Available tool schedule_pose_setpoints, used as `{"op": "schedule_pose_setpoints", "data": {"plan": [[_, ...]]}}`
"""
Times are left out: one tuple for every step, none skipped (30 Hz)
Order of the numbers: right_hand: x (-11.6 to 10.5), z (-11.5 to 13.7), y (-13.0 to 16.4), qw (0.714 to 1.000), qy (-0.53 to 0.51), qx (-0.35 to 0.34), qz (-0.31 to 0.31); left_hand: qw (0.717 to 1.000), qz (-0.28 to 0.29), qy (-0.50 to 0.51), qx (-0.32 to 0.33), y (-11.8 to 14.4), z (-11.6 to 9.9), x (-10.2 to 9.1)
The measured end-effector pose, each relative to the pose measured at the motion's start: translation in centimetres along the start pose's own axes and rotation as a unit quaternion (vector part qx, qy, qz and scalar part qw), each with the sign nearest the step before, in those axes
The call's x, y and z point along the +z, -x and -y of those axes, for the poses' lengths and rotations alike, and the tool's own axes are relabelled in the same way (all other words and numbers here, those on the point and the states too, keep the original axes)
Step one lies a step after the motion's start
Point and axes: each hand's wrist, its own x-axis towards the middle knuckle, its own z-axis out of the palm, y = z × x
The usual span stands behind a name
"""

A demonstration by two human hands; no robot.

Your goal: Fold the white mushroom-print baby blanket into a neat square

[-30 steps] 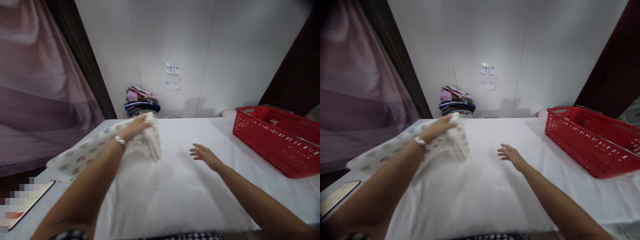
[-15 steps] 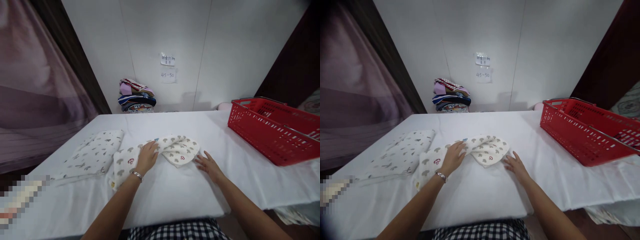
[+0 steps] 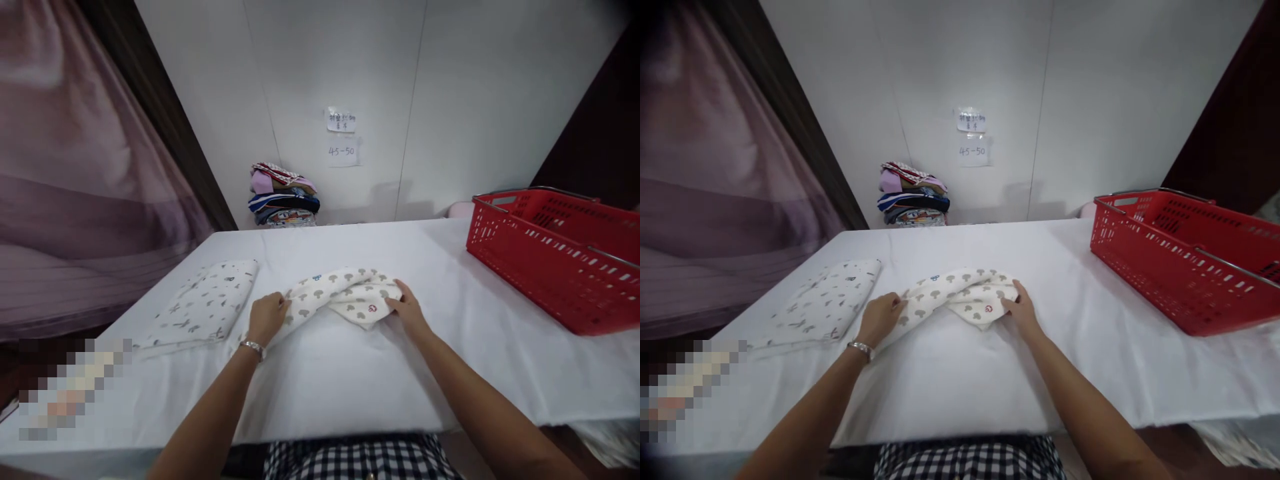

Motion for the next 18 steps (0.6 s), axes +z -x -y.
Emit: {"op": "schedule_pose_setpoints", "data": {"plan": [[-0.9, 0.8, 0.2, 1.000, -0.004, -0.023, -0.002, 1.000, -0.029, -0.001, -0.006, -0.2, -0.1, -1.2], [-2.0, 1.7, 0.3, 0.999, -0.006, -0.052, -0.005, 0.998, -0.061, -0.002, -0.011, -0.5, -0.3, -2.6], [-3.2, 2.7, 0.4, 0.996, -0.006, -0.085, -0.009, 0.995, -0.095, -0.004, -0.014, -0.8, -0.4, -4.2], [-4.7, 3.9, 0.4, 0.993, 0.000, -0.116, -0.015, 0.991, -0.130, -0.008, -0.010, -1.3, -0.6, -5.7], [-6.1, 5.0, 0.3, 0.989, 0.011, -0.145, -0.025, 0.986, -0.166, -0.014, -0.002, -1.9, -0.8, -7.1], [-7.6, 6.2, 0.0, 0.985, 0.023, -0.167, -0.039, 0.981, -0.193, -0.019, 0.006, -2.8, -1.0, -8.3], [-8.9, 7.2, -0.3, 0.981, 0.035, -0.185, -0.056, 0.977, -0.212, -0.022, 0.016, -3.8, -1.3, -9.1], [-10.1, 8.0, -0.8, 0.976, 0.046, -0.199, -0.078, 0.975, -0.222, -0.020, 0.026, -4.9, -1.5, -9.4], [-11.2, 8.6, -1.3, 0.969, 0.067, -0.212, -0.109, 0.974, -0.222, -0.016, 0.035, -6.0, -1.9, -9.4], [-12.2, 8.8, -1.7, 0.958, 0.096, -0.224, -0.148, 0.977, -0.210, -0.010, 0.043, -7.0, -2.2, -8.9], [-13.0, 8.8, -2.0, 0.945, 0.127, -0.236, -0.187, 0.981, -0.189, -0.002, 0.051, -7.9, -2.7, -8.0], [-13.6, 8.5, -2.1, 0.932, 0.159, -0.244, -0.217, 0.985, -0.165, 0.009, 0.058, -8.4, -3.1, -6.9], [-14.0, 7.9, -2.0, 0.922, 0.185, -0.248, -0.231, 0.987, -0.145, 0.023, 0.067, -8.6, -3.6, -5.7], [-14.4, 7.1, -1.6, 0.920, 0.205, -0.245, -0.227, 0.987, -0.133, 0.043, 0.079, -8.3, -4.2, -4.4], [-14.5, 6.2, -1.0, 0.924, 0.219, -0.237, -0.205, 0.986, -0.123, 0.065, 0.093, -7.7, -4.7, -3.3], [-14.5, 5.1, -0.2, 0.930, 0.231, -0.226, -0.174, 0.984, -0.110, 0.088, 0.114, -6.7, -5.2, -2.2], [-14.4, 4.1, 0.8, 0.934, 0.251, -0.214, -0.136, 0.980, -0.087, 0.108, 0.140, -5.5, -5.5, -1.3], [-14.2, 3.1, 1.7, 0.933, 0.278, -0.204, -0.098, 0.975, -0.057, 0.127, 0.171, -4.1, -5.8, -0.6]]}}
